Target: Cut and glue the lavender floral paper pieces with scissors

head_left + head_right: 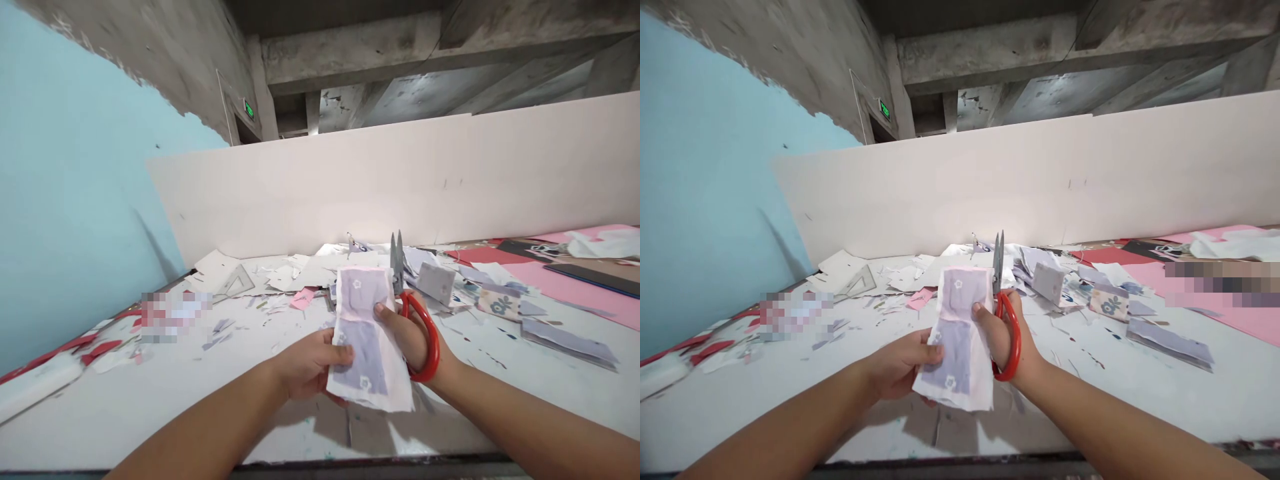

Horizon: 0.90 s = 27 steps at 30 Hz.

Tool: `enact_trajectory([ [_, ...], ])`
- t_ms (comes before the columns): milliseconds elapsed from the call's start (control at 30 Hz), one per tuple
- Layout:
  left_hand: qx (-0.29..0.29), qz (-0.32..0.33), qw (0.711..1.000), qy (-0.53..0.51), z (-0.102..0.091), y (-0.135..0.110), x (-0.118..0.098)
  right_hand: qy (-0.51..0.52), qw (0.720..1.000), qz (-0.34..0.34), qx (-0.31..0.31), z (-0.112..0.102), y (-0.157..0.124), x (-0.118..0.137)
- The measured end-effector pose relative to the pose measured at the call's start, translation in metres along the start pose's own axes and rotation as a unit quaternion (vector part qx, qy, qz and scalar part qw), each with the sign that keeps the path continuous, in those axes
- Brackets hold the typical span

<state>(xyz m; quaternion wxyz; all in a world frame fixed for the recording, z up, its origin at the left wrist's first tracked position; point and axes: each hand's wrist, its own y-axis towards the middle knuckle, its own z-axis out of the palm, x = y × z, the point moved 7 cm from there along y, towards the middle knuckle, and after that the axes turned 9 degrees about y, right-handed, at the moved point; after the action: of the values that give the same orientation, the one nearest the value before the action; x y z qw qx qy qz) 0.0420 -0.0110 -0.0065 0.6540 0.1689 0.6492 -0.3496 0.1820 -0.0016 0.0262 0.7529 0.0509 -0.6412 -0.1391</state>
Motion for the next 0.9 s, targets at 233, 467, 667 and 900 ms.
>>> enact_trajectory([
  [233, -0.036, 0.044, 0.998, -0.009, 0.003, 0.004, -0.002, 0.052, 0.998, 0.021, -0.037, 0.002, -0.007, -0.001],
  [467, -0.037, 0.065, 0.996, -0.048, 0.007, 0.005, -0.003, 0.057, 0.998, 0.02, -0.004, 0.008, -0.008, -0.005],
  [667, -0.084, 0.093, 0.991, -0.038, -0.009, 0.0, -0.017, 0.117, 0.985, 0.099, 0.081, 0.016, -0.004, -0.006],
  [900, -0.23, 0.167, 0.956, -0.073, -0.052, -0.004, -0.033, 0.132, 0.977, 0.076, 0.151, 0.026, -0.014, 0.002],
])
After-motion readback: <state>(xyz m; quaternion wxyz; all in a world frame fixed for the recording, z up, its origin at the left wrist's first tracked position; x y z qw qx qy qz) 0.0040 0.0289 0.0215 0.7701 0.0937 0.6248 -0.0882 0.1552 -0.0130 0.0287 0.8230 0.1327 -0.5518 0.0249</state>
